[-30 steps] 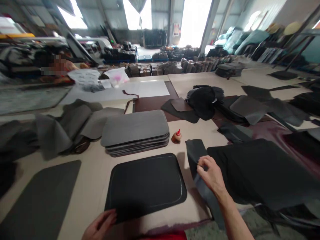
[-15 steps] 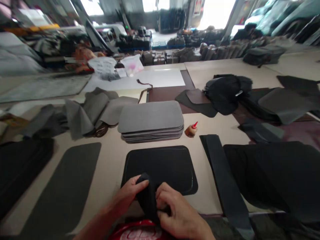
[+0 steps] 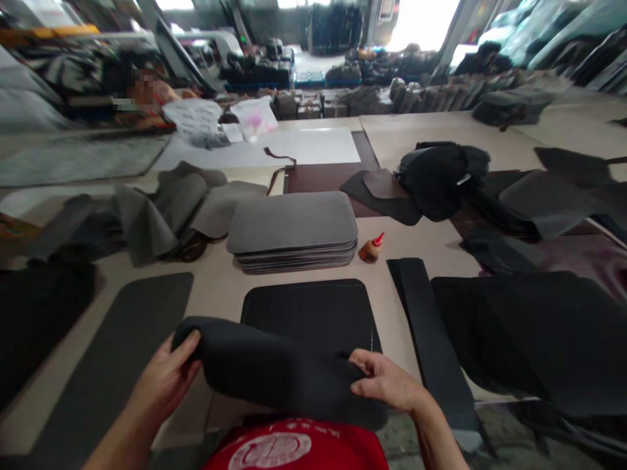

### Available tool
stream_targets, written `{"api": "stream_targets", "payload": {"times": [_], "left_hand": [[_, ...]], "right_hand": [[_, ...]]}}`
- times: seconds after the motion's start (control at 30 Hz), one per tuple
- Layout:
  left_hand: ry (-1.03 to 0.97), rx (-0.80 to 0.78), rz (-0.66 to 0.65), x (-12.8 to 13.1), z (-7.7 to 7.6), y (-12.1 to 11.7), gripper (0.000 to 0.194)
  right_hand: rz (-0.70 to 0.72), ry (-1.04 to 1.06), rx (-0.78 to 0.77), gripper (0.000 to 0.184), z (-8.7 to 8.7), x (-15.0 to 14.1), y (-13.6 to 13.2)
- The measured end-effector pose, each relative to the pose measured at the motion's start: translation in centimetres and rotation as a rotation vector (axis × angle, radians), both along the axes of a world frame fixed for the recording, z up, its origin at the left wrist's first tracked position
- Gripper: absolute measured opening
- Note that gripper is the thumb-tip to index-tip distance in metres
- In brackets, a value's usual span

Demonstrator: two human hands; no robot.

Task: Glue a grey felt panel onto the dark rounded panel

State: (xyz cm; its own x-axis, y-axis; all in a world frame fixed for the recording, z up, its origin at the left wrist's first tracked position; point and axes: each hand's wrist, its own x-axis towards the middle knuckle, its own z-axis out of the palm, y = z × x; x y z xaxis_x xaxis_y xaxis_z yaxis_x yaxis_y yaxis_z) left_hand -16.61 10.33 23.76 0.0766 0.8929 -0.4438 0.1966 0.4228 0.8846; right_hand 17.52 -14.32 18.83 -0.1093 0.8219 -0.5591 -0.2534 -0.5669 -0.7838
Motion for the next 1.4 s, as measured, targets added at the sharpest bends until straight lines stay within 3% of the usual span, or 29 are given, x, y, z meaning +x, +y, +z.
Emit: {"api": "stream_targets", "payload": {"times": [0.13, 0.3, 0.5, 0.7, 0.9, 1.07, 1.4], "left_hand": [[-0.035, -0.028, -0.177, 0.8, -1.1, -1.3, 0.064], [-0.023, -0.082, -0.096, 2.1, -2.8, -2.0, 0.065], [0.066, -0.102, -0.138, 1.5, -6.1, -2.2, 0.061], [0.257, -0.054, -0.255, 0.1, -8.1, -2.5, 0.07], [0.403, 0.063, -0.344, -0.6, -8.4, -2.6, 0.066], [0.542, 0.142, -0.396, -1.0, -9.0, -2.9, 0.063], [0.587, 0.203, -0.412, -2.1, -10.9, -3.4, 0.055]], "right_hand": [[-0.187, -0.217, -0.027, 0.036, -1.2, 3.0, -0.1], [-0.414, -0.463, -0.059, 0.035, -3.0, 5.9, 0.4], [-0.554, -0.472, -0.059, 0.045, -5.1, 6.2, 0.4], [-0.539, -0.495, -0.122, 0.045, -7.3, 5.8, 0.1], [-0.472, -0.602, -0.137, 0.036, -9.5, 5.9, -0.3], [-0.45, -0.731, -0.154, 0.039, -10.9, 5.5, -1.0], [-0.422, -0.861, -0.163, 0.041, -12.0, 4.9, -1.6]]}}
